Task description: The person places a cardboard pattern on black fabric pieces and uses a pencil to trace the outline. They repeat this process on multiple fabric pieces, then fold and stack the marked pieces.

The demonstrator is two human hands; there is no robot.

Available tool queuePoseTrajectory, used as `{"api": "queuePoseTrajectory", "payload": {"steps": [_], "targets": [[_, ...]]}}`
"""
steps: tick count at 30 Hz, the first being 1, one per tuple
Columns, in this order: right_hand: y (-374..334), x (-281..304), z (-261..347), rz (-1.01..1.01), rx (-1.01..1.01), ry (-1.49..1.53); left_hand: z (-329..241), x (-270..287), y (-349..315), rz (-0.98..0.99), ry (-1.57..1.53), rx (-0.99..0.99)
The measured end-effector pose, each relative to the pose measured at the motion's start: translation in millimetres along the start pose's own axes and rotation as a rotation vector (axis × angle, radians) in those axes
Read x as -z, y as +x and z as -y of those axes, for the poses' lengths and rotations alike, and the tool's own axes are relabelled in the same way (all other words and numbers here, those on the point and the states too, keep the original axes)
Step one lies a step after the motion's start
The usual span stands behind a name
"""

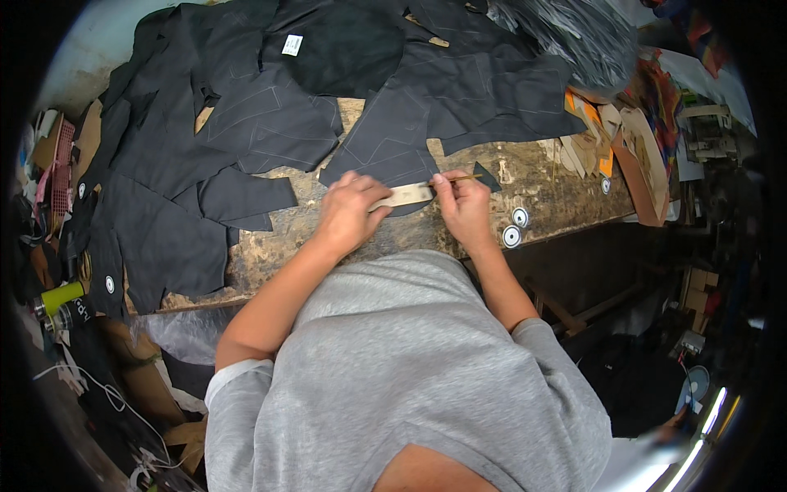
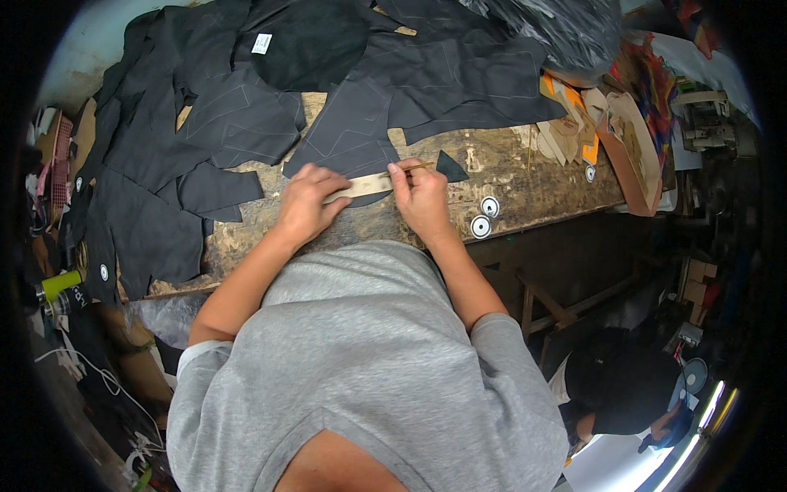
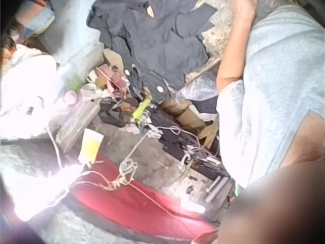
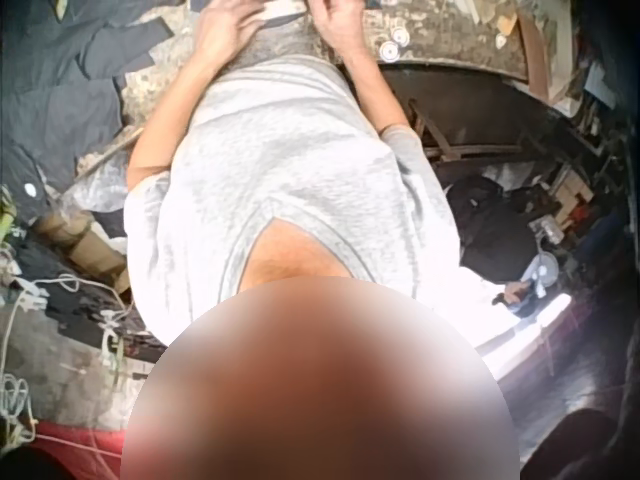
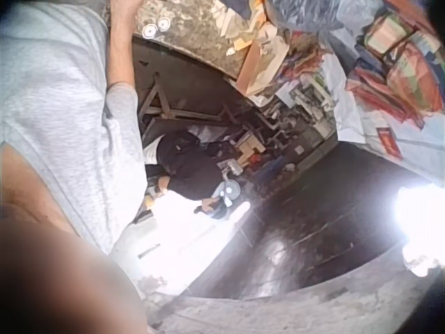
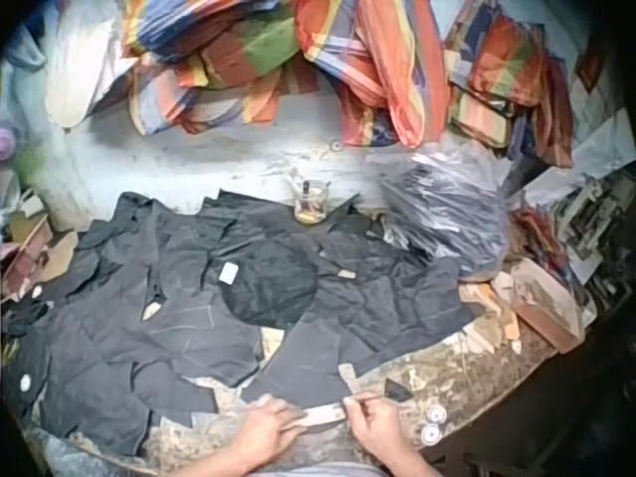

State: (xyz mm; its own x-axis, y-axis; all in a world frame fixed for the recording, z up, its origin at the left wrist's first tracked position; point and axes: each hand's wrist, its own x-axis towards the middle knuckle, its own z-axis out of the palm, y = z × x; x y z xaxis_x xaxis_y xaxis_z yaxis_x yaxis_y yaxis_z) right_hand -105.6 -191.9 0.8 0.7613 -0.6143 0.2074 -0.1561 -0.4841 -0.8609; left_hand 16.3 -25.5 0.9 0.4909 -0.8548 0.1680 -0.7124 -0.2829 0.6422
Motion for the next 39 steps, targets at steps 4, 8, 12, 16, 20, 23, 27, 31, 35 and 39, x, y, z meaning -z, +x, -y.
{"api": "queuePoseTrajectory", "payload": {"steps": [4, 8, 12, 16, 20, 23, 27, 31, 35, 39], "targets": [[0, -12, -3, -0.026, 0.121, -0.054, 16, 10, -30, -0.106, -0.11, 0.088], [-1, -11, -3, -0.025, 0.217, -0.145, 17, 7, -38, -0.215, -0.156, 0.084], [4, -11, 0, 0.008, 0.042, -0.088, 17, 6, -39, -0.224, -0.179, 0.139], [19, -20, 0, -0.037, 0.099, -0.071, 17, 9, -46, -0.246, -0.205, 0.196], [22, -25, 3, -0.031, 0.216, -0.116, 19, 13, -55, -0.448, -0.273, 0.165], [23, -19, 2, -0.018, 0.065, -0.156, 22, 20, -69, -0.408, -0.099, 0.262], [38, -20, -3, -0.171, 0.067, -0.282, 26, 21, -76, -0.406, 0.065, 0.184], [39, -40, 1, -0.107, 0.18, -0.481, 26, 17, -74, -0.404, 0.07, 0.238], [25, -64, 21, 0.109, 0.252, -0.222, 26, 17, -72, -0.432, 0.066, 0.226], [23, -63, 36, 0.203, 0.286, 0.045, 27, 16, -74, -0.43, -0.005, 0.258]]}}
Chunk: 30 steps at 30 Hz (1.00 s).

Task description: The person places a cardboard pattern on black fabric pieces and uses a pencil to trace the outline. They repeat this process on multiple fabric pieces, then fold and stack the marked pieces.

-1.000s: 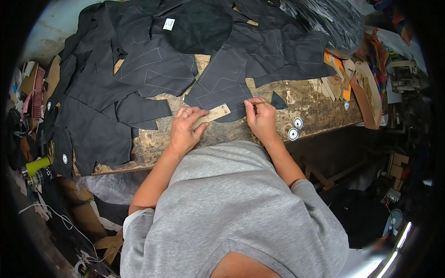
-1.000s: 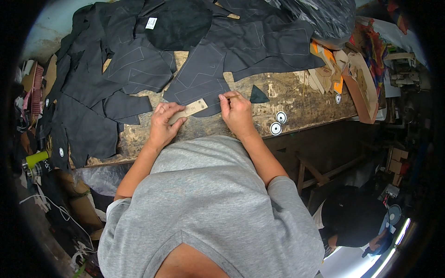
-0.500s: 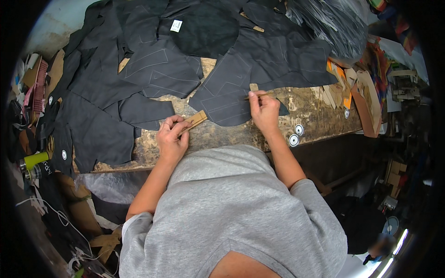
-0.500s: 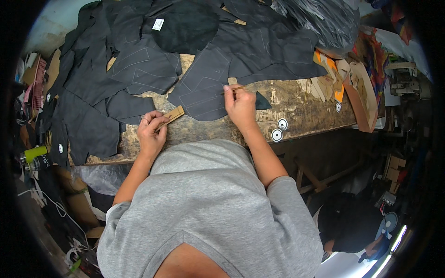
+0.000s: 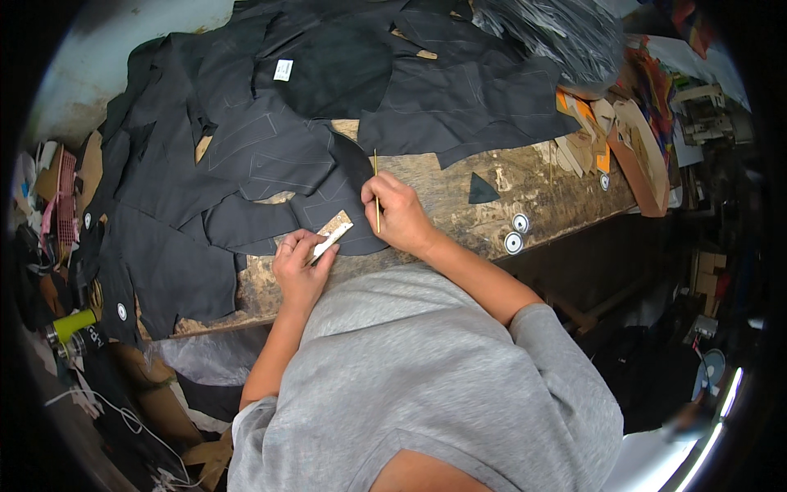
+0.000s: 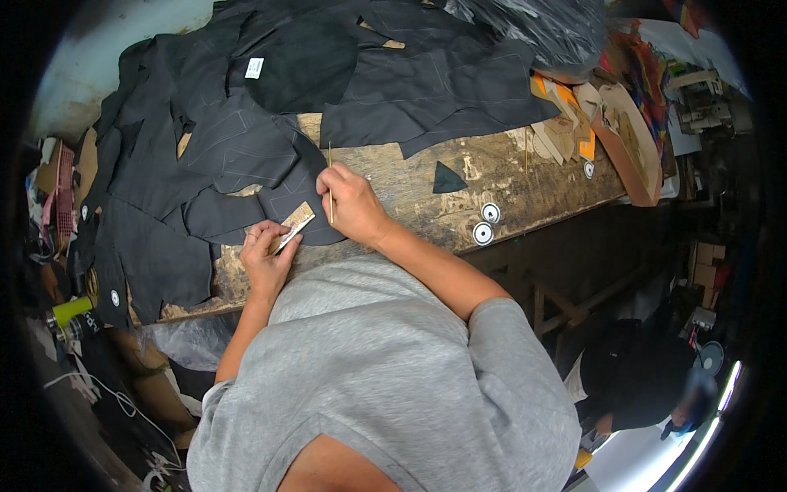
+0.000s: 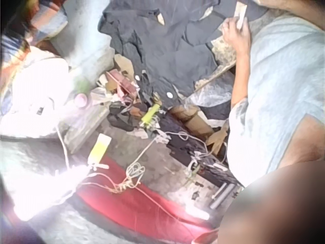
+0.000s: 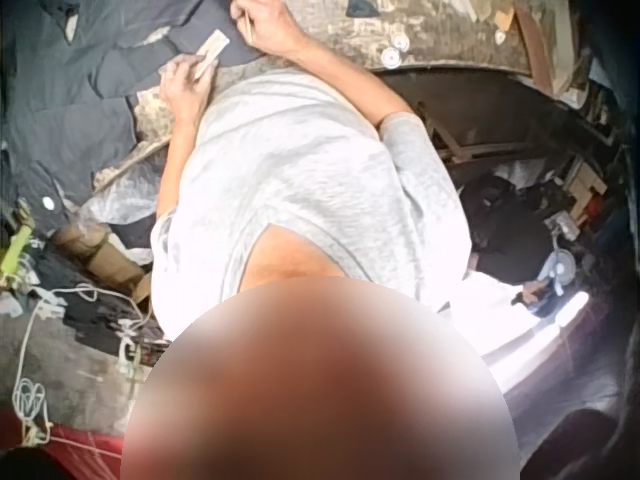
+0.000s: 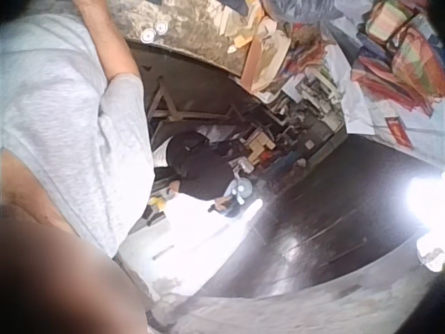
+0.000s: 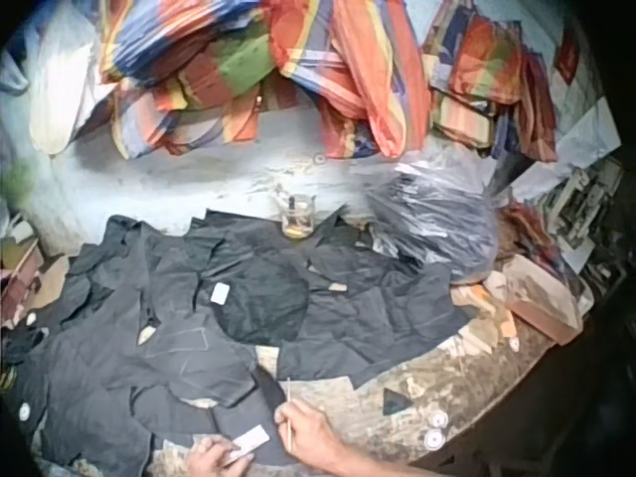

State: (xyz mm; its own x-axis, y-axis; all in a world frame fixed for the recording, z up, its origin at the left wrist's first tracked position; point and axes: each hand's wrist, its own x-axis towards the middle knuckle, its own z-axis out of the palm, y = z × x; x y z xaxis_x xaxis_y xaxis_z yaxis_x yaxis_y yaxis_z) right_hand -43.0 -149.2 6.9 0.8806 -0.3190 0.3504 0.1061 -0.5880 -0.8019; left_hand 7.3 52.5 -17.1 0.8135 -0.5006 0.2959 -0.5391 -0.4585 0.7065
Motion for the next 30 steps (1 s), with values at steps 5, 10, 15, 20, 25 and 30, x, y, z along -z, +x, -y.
{"api": "queuePoseTrajectory", "payload": {"steps": [5, 10, 15, 20, 25, 30], "targets": [[27, 71, -26, -0.26, -0.119, 0.166, 3, -1, -1, 0.006, -0.011, -0.01], [46, 190, -60, -0.699, -0.269, -0.336, 3, -1, 1, 0.027, -0.006, -0.02], [38, 159, -69, -0.464, 0.013, -0.68, 1, -2, 1, 0.027, -0.007, 0.004], [38, 61, -77, 0.04, 0.311, -0.506, 6, -4, -1, -0.012, -0.099, -0.011], [46, 57, -63, 0.041, 0.312, -0.469, 3, 1, -1, -0.098, -0.173, -0.032], [-11, 22, -12, 0.185, 0.399, -0.295, -4, 21, 7, -0.284, -0.153, -0.019]]}}
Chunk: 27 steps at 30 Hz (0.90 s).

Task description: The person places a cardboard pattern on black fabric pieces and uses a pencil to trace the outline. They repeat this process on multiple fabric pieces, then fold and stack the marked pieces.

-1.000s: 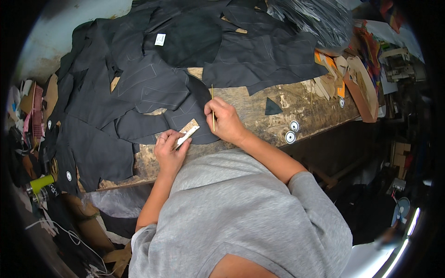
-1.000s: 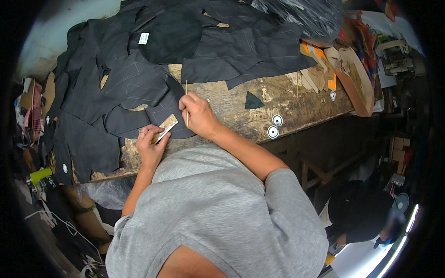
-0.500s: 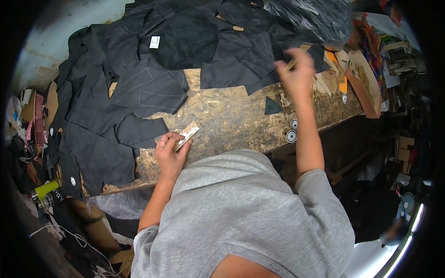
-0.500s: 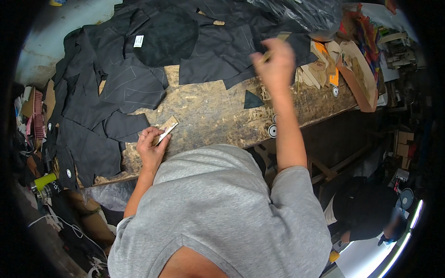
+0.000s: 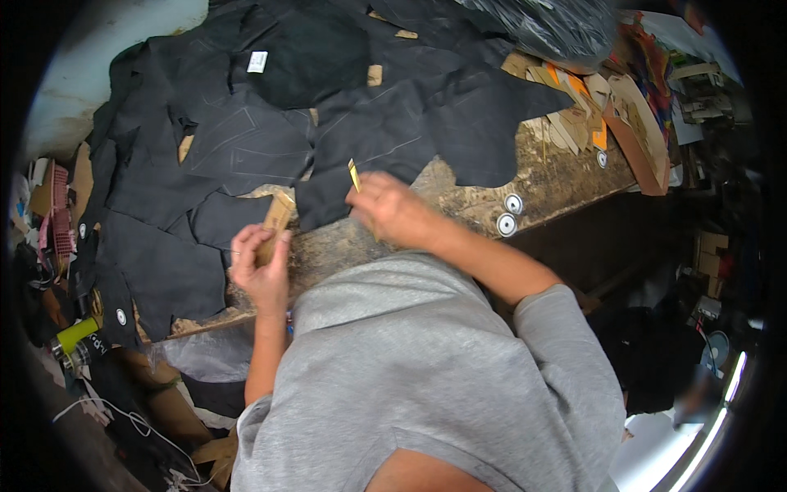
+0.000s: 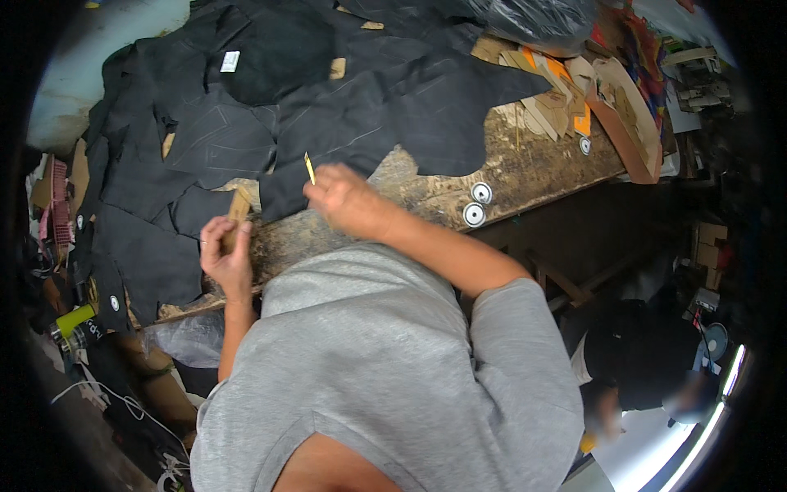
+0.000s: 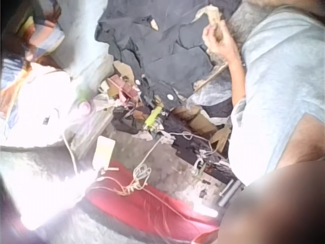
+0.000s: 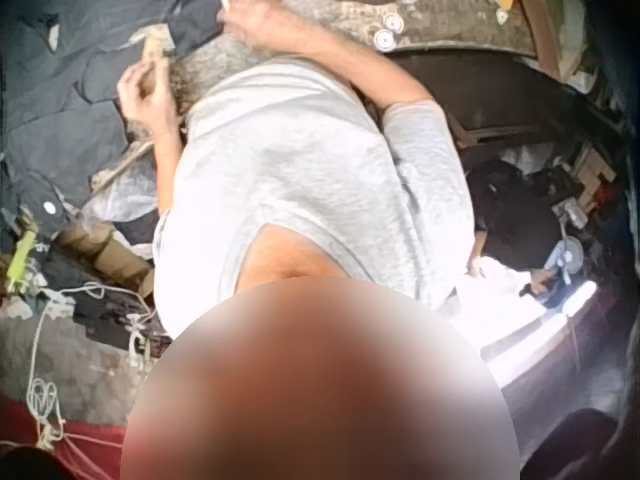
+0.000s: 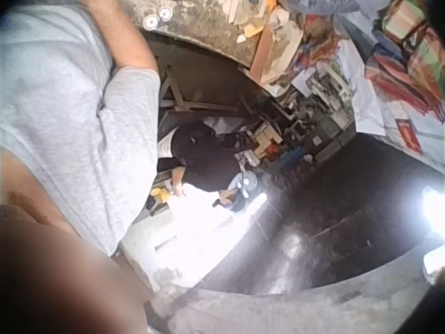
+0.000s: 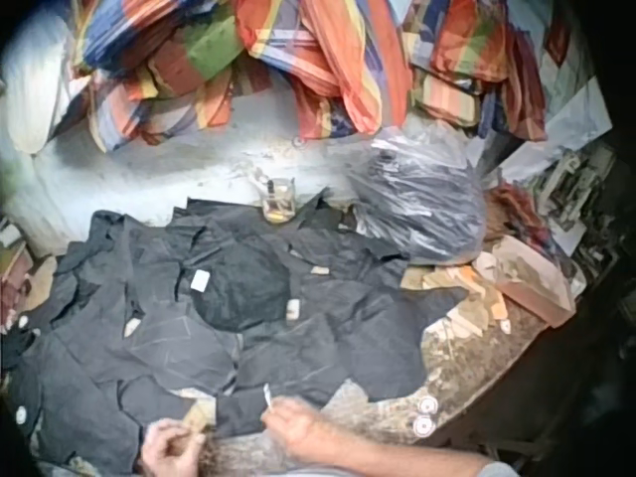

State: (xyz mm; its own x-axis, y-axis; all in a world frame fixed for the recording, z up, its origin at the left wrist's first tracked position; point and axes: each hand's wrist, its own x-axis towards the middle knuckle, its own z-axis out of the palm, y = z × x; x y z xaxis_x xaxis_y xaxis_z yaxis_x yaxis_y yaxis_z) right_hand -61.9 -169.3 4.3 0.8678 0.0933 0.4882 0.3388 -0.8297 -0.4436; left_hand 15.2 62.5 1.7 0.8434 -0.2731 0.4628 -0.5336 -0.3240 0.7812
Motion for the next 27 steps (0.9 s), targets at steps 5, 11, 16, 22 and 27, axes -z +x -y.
{"api": "queuePoseTrajectory", "payload": {"steps": [5, 11, 16, 22, 27], "targets": [[-30, 7, 1, -0.131, -0.251, 0.064, -6, -11, 11, 0.109, -0.015, -0.014], [-55, 42, -18, -0.427, -0.683, 0.15, -31, -53, 28, 0.423, 0.203, -0.219], [-55, 42, -19, -0.576, -0.7, 0.285, -66, -57, 8, 1.048, 0.291, -0.17], [-37, 38, -16, -0.702, -0.778, 0.774, -66, -73, 13, 1.291, 0.368, -0.22], [-6, 22, -7, -0.439, -0.704, 0.859, -67, -89, 11, 1.279, 0.296, -0.276]]}}
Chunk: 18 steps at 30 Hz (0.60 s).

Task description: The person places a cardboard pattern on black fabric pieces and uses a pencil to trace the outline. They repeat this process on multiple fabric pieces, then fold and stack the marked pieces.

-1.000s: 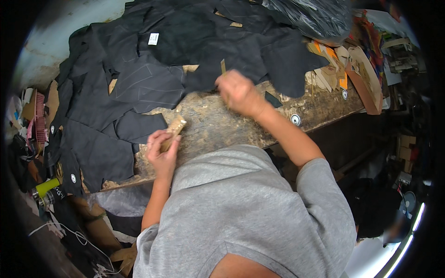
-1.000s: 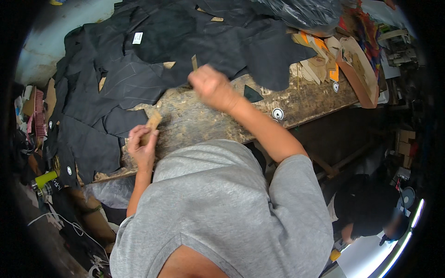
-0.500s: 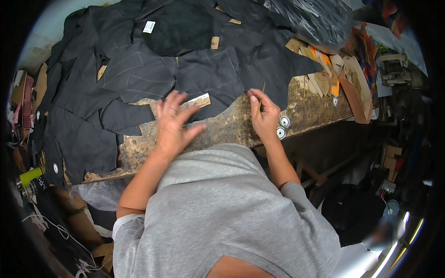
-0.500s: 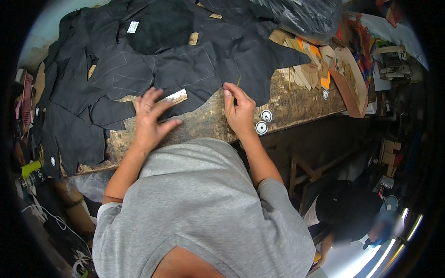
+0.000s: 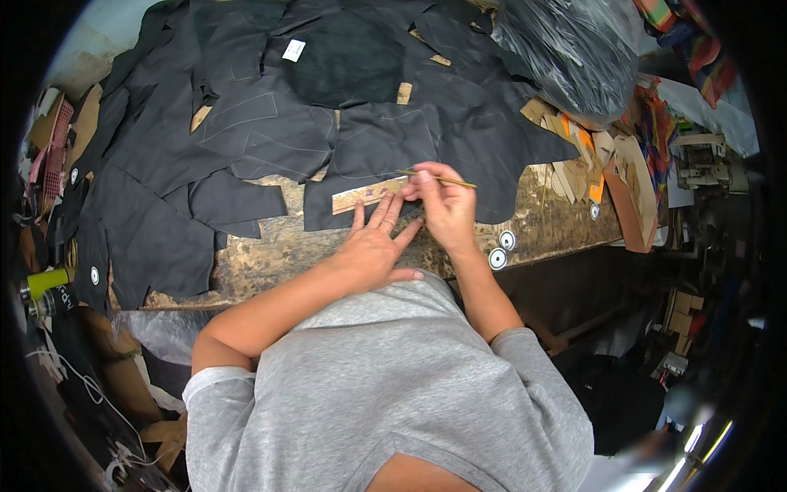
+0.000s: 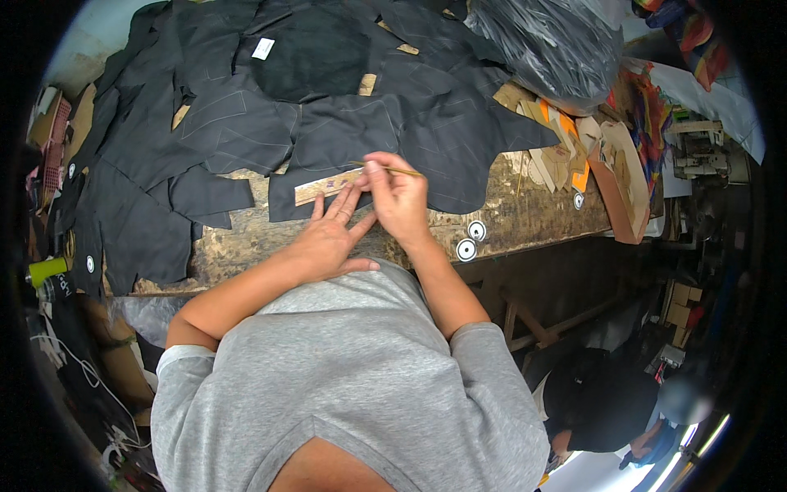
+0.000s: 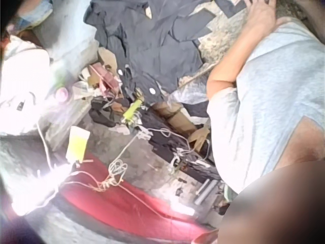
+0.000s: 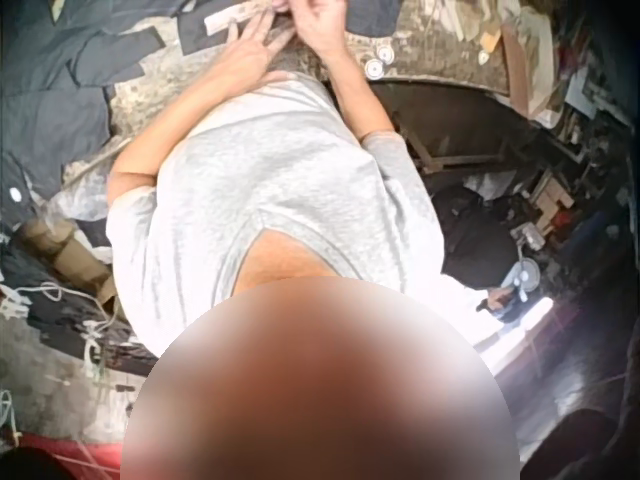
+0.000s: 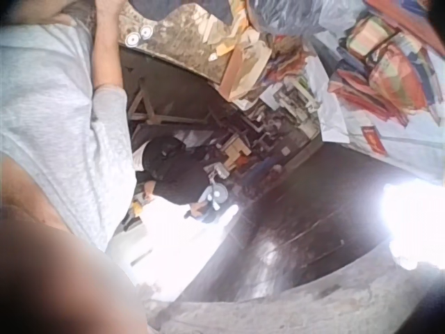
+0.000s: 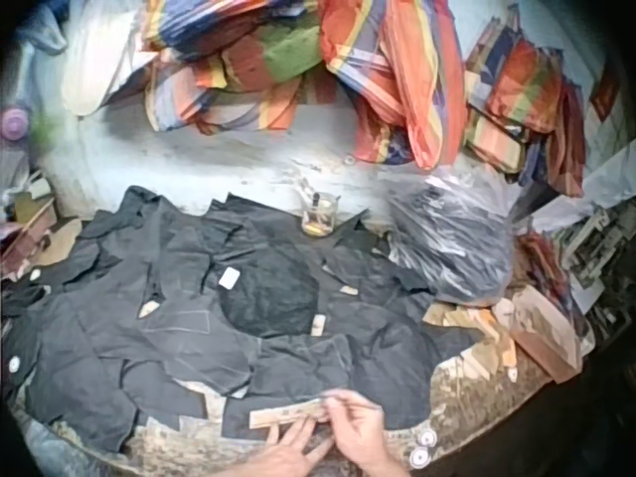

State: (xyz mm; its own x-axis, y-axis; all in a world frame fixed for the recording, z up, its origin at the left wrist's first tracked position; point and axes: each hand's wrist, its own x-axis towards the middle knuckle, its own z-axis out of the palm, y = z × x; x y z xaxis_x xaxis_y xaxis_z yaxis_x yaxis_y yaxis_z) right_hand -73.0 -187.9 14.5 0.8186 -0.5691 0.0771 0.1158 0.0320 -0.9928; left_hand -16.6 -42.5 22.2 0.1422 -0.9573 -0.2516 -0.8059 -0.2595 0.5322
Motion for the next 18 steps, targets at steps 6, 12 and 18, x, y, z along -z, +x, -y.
{"api": "queuePoseTrajectory", "payload": {"steps": [6, 12, 18], "targets": [[13, -37, -5, 0.468, 0.086, -0.446, 8, -11, 0, 0.014, -0.025, -0.021], [19, -52, -10, 0.609, 0.203, -0.511, 11, -10, -2, -0.061, -0.151, -0.08], [23, -61, -13, 0.507, 0.268, -0.588, 11, -14, -1, -0.097, -0.127, -0.079]]}}
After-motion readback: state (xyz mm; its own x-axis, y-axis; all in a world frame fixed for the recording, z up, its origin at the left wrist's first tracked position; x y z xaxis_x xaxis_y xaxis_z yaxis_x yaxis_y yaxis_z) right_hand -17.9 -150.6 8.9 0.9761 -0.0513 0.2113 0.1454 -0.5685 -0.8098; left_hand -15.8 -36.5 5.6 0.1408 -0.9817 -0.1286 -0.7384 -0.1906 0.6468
